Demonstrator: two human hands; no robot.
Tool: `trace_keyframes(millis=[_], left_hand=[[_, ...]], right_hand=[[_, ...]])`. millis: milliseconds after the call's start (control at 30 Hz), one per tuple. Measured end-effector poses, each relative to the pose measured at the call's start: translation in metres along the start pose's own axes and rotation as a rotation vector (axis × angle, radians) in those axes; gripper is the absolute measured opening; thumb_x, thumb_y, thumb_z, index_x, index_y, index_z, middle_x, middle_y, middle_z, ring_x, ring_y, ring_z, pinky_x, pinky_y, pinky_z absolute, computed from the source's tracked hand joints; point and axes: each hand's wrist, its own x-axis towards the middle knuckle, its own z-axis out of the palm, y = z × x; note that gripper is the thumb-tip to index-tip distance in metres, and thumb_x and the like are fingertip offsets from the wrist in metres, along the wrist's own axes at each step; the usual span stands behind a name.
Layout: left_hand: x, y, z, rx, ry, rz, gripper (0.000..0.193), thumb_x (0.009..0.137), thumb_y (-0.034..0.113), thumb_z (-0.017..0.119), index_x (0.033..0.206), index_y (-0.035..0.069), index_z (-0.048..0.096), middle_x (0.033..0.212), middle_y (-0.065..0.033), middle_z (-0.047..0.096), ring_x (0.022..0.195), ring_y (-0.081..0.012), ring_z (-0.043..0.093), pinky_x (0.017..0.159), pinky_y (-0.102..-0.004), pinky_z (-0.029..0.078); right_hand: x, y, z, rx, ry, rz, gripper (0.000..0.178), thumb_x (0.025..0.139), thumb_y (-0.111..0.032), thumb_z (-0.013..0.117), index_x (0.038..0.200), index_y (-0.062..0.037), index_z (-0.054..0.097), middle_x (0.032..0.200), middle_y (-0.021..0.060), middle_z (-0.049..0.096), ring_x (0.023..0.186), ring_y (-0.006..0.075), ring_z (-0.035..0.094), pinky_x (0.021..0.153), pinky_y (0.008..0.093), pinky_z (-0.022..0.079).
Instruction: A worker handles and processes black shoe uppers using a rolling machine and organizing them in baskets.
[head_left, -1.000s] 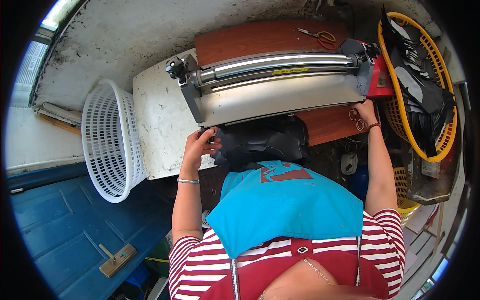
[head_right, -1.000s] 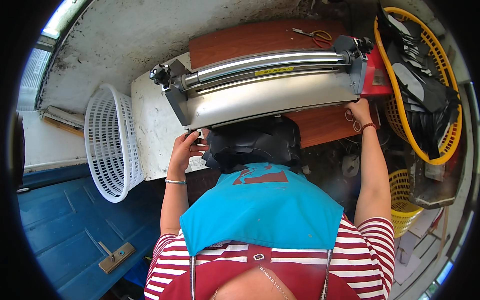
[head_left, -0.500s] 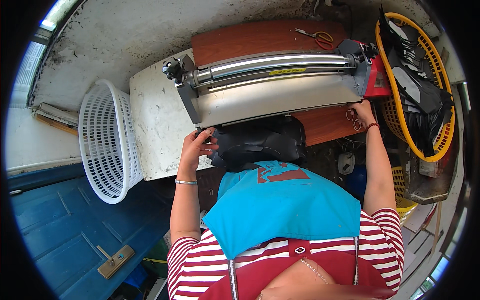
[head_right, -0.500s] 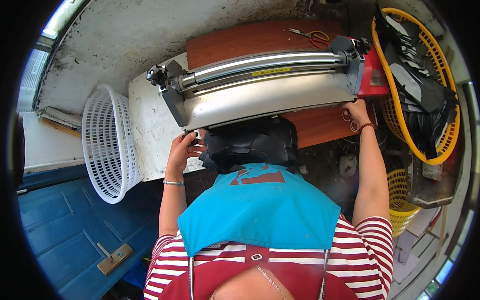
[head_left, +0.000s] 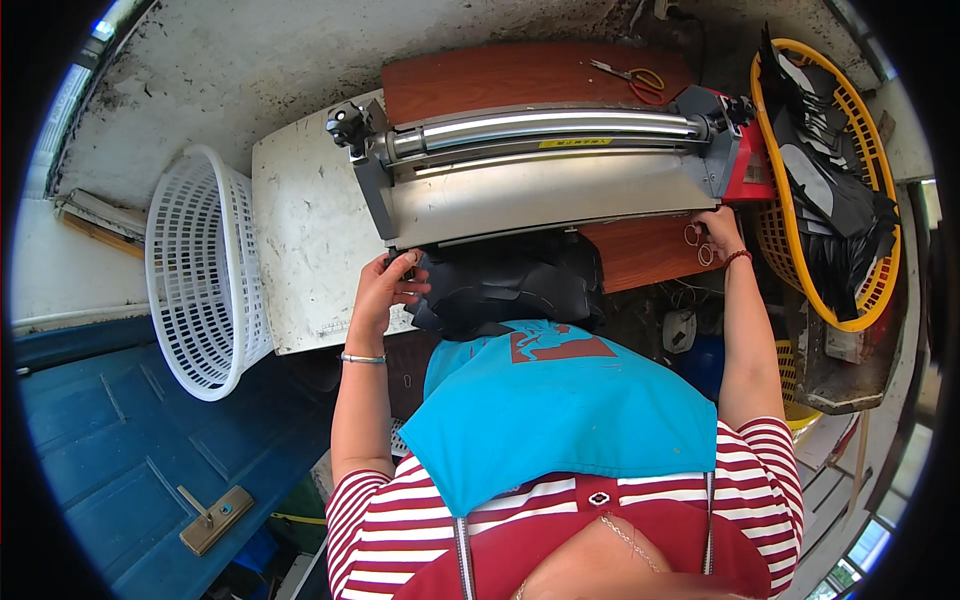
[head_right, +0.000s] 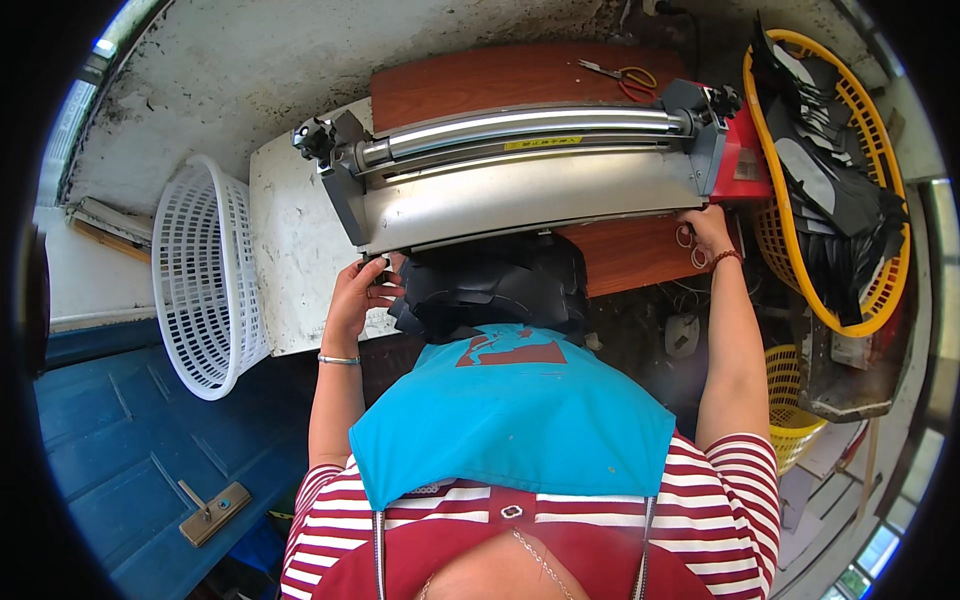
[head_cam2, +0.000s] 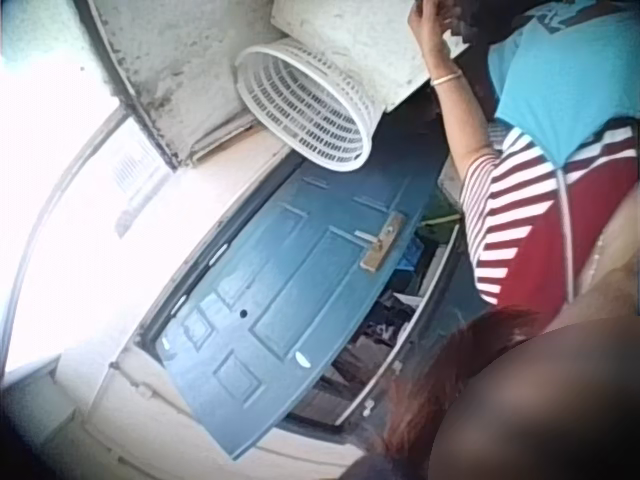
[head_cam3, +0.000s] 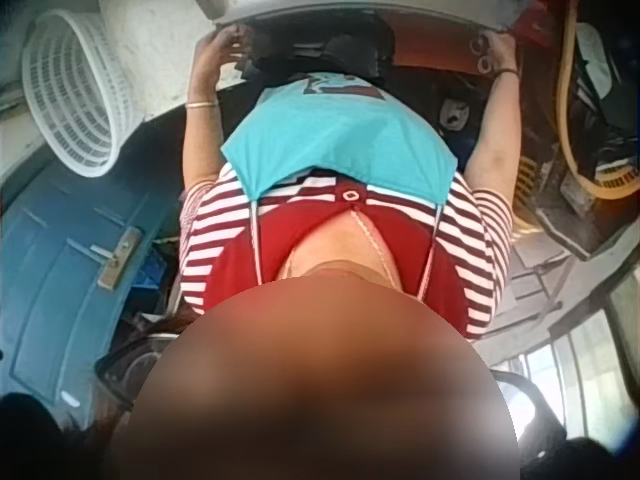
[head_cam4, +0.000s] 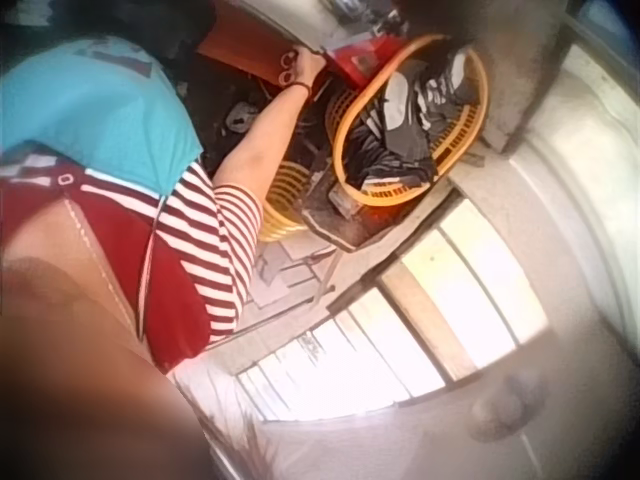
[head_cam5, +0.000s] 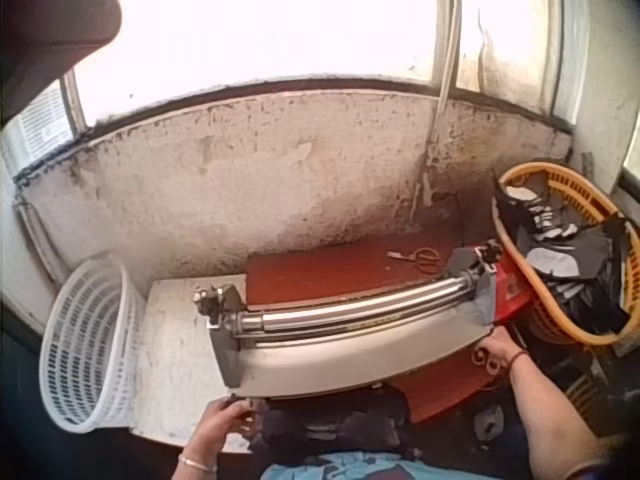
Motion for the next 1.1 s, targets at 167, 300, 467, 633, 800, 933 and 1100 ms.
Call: trace_keyframes(millis=[167, 300, 467, 633, 800, 933, 1100], left_hand=[[0.001, -0.002, -0.001, -0.003, 0.008, -0.002, 0.037, 0.085, 0.037, 0.068, 0.104, 0.005, 0.064, 0.083, -0.0080, 0.067, 0.069, -0.0178, 0.069, 0.054, -0.0230, 0.050], [0.002, -0.001, 0.000, 0.001, 0.007, -0.007, 0.037, 0.085, 0.037, 0.068, 0.104, 0.005, 0.064, 0.083, -0.0083, 0.067, 0.069, -0.0181, 0.069, 0.054, -0.0231, 0.050], [0.001, 0.000, 0.001, 0.004, 0.008, -0.009, 0.036, 0.086, 0.036, 0.068, 0.104, 0.005, 0.064, 0.083, -0.0084, 0.067, 0.069, -0.0183, 0.069, 0.053, -0.0235, 0.050], [0.002, 0.000, 0.001, -0.004, 0.011, -0.009, 0.036, 0.085, 0.037, 0.068, 0.104, 0.006, 0.064, 0.084, -0.0082, 0.067, 0.069, -0.0182, 0.069, 0.053, -0.0237, 0.051], [0.003, 0.000, 0.001, -0.017, 0.021, -0.019, 0.036, 0.085, 0.036, 0.067, 0.104, 0.006, 0.064, 0.086, -0.0087, 0.067, 0.070, -0.0187, 0.069, 0.053, -0.0238, 0.051], [0.001, 0.000, 0.000, -0.023, 0.012, -0.037, 0.034, 0.086, 0.034, 0.065, 0.105, 0.005, 0.063, 0.088, -0.0095, 0.067, 0.072, -0.0200, 0.070, 0.054, -0.0252, 0.052], [0.003, 0.004, 0.003, 0.006, -0.019, -0.049, 0.035, 0.090, 0.033, 0.057, 0.108, 0.004, 0.063, 0.089, -0.0080, 0.066, 0.076, -0.0208, 0.070, 0.057, -0.0261, 0.052]], right_hand=[[0.003, 0.003, -0.002, 0.022, -0.017, 0.025, 0.008, 0.072, -0.007, 0.067, 0.079, -0.0046, 0.064, 0.059, 0.0014, 0.056, 0.045, 0.0073, 0.045, 0.040, 0.0238, 0.026], [0.004, 0.006, -0.002, 0.015, -0.005, 0.016, 0.008, 0.073, -0.009, 0.067, 0.079, -0.0049, 0.064, 0.059, 0.0018, 0.056, 0.042, 0.0069, 0.041, 0.039, 0.0235, 0.024], [0.006, 0.009, -0.002, 0.001, 0.005, -0.017, 0.009, 0.074, -0.009, 0.067, 0.081, -0.0044, 0.066, 0.061, 0.0008, 0.057, 0.046, 0.0077, 0.045, 0.042, 0.0242, 0.027], [0.002, 0.007, 0.002, 0.015, 0.021, -0.038, 0.010, 0.074, -0.008, 0.067, 0.082, -0.0037, 0.067, 0.064, 0.0000, 0.058, 0.051, 0.0083, 0.051, 0.045, 0.0241, 0.030], [0.006, 0.009, 0.003, -0.013, 0.031, -0.030, 0.009, 0.074, -0.008, 0.068, 0.081, -0.0033, 0.067, 0.064, 0.0001, 0.059, 0.051, 0.0085, 0.051, 0.045, 0.0245, 0.031], [0.020, 0.021, -0.002, -0.003, 0.024, -0.068, 0.009, 0.074, -0.008, 0.067, 0.081, -0.0032, 0.066, 0.064, 0.0002, 0.059, 0.051, 0.0090, 0.051, 0.046, 0.0248, 0.031], [0.011, 0.018, 0.003, 0.036, 0.028, -0.087, 0.008, 0.074, -0.007, 0.067, 0.082, -0.0041, 0.066, 0.061, 0.0003, 0.057, 0.049, 0.0088, 0.050, 0.045, 0.0245, 0.031]])
